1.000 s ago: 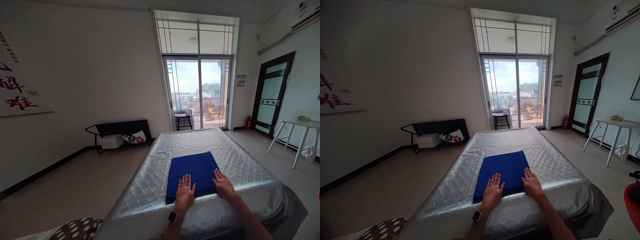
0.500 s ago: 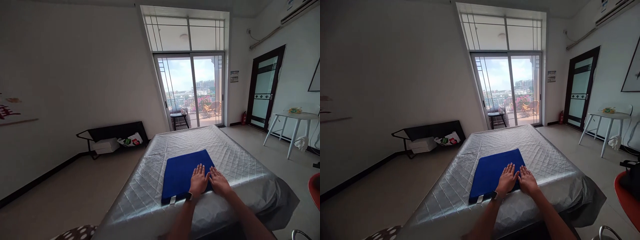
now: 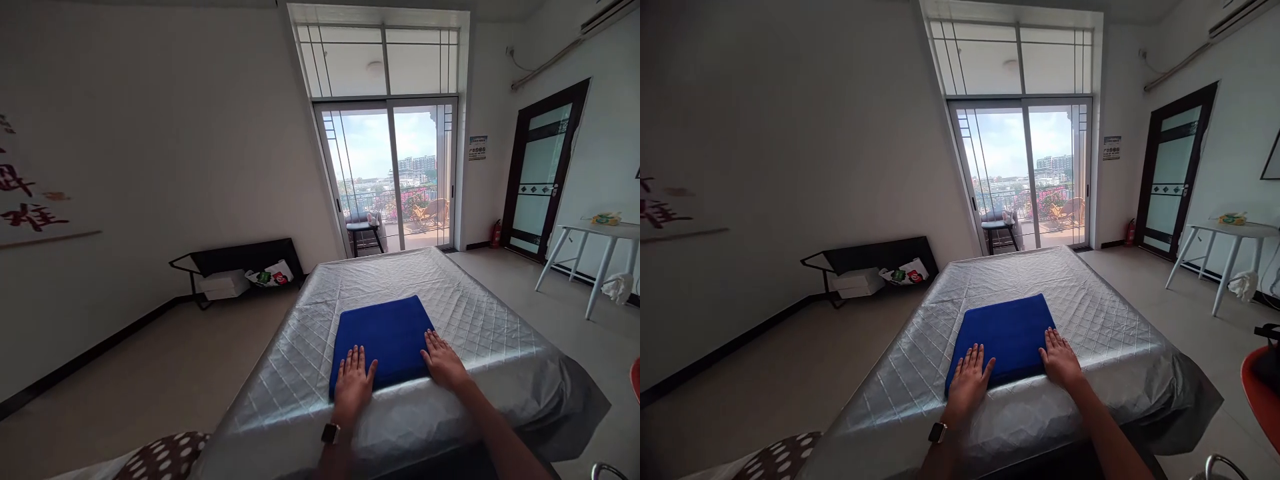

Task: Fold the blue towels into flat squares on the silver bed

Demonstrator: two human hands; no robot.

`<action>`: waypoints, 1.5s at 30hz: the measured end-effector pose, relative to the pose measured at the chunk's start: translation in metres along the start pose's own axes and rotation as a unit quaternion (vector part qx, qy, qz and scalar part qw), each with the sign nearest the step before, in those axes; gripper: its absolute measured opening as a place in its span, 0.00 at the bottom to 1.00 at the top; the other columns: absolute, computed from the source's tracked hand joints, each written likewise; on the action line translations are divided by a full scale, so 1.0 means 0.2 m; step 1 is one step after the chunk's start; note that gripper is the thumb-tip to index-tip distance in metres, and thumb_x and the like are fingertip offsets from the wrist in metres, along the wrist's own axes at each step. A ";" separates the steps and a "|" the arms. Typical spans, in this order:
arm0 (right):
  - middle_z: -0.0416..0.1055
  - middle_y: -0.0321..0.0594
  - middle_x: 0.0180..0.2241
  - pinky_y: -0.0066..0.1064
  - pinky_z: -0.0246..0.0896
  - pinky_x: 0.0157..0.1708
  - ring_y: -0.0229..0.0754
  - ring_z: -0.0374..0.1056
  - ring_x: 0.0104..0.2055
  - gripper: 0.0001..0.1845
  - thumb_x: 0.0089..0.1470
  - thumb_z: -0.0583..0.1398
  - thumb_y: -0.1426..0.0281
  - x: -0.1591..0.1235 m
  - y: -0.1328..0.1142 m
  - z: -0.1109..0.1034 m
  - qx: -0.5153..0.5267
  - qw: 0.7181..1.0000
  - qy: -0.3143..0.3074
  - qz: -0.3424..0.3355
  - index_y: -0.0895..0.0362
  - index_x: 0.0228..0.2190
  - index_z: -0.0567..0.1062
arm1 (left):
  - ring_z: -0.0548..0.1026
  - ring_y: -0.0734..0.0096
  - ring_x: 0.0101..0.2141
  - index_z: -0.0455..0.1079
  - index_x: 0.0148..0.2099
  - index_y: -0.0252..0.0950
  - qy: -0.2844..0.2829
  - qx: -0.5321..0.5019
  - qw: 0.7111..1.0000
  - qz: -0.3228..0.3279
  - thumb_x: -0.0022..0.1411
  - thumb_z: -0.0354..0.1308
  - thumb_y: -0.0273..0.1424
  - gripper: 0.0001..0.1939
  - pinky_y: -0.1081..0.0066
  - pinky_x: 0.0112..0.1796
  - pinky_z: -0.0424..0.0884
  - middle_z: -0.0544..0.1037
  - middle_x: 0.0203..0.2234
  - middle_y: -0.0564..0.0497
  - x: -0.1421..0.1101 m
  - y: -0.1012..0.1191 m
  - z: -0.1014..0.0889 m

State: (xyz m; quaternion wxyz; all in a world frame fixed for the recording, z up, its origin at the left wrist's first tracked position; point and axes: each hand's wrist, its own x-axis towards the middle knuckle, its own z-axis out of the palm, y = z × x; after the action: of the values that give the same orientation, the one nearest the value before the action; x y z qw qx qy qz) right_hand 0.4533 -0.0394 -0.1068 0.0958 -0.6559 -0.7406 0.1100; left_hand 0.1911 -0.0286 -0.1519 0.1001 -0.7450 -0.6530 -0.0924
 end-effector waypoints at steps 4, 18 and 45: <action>0.43 0.51 0.71 0.43 0.40 0.69 0.48 0.38 0.74 0.35 0.67 0.42 0.63 0.01 0.01 0.01 -0.011 1.000 0.001 0.004 0.67 0.69 0.50 | 0.58 0.53 0.67 0.58 0.69 0.31 0.017 0.016 0.999 -0.045 0.73 0.36 0.44 0.33 0.52 0.65 0.58 0.61 0.67 0.40 -0.11 -0.12 0.05; 0.45 0.50 0.71 0.47 0.37 0.69 0.47 0.39 0.74 0.34 0.68 0.41 0.60 0.18 -0.03 -0.12 -0.039 0.999 -0.027 0.001 0.64 0.69 0.51 | 0.59 0.53 0.67 0.59 0.69 0.28 0.060 -0.009 0.996 -0.063 0.71 0.40 0.43 0.33 0.53 0.65 0.58 0.63 0.66 0.39 -0.16 -0.08 0.00; 0.49 0.56 0.69 0.45 0.45 0.68 0.49 0.42 0.73 0.33 0.68 0.45 0.63 0.28 -0.01 0.00 -0.003 0.999 0.052 0.001 0.68 0.67 0.56 | 0.55 0.58 0.69 0.56 0.70 0.31 -0.041 -0.068 0.993 0.085 0.73 0.30 0.48 0.36 0.56 0.66 0.55 0.60 0.68 0.41 0.40 0.44 -0.11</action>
State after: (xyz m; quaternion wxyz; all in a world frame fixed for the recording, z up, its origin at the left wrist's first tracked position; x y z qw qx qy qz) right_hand 0.4436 0.0159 -0.1064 0.1322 -0.6619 -0.7342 0.0738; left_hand 0.2884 0.0313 -0.1112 0.0301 -0.8057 -0.5834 -0.0975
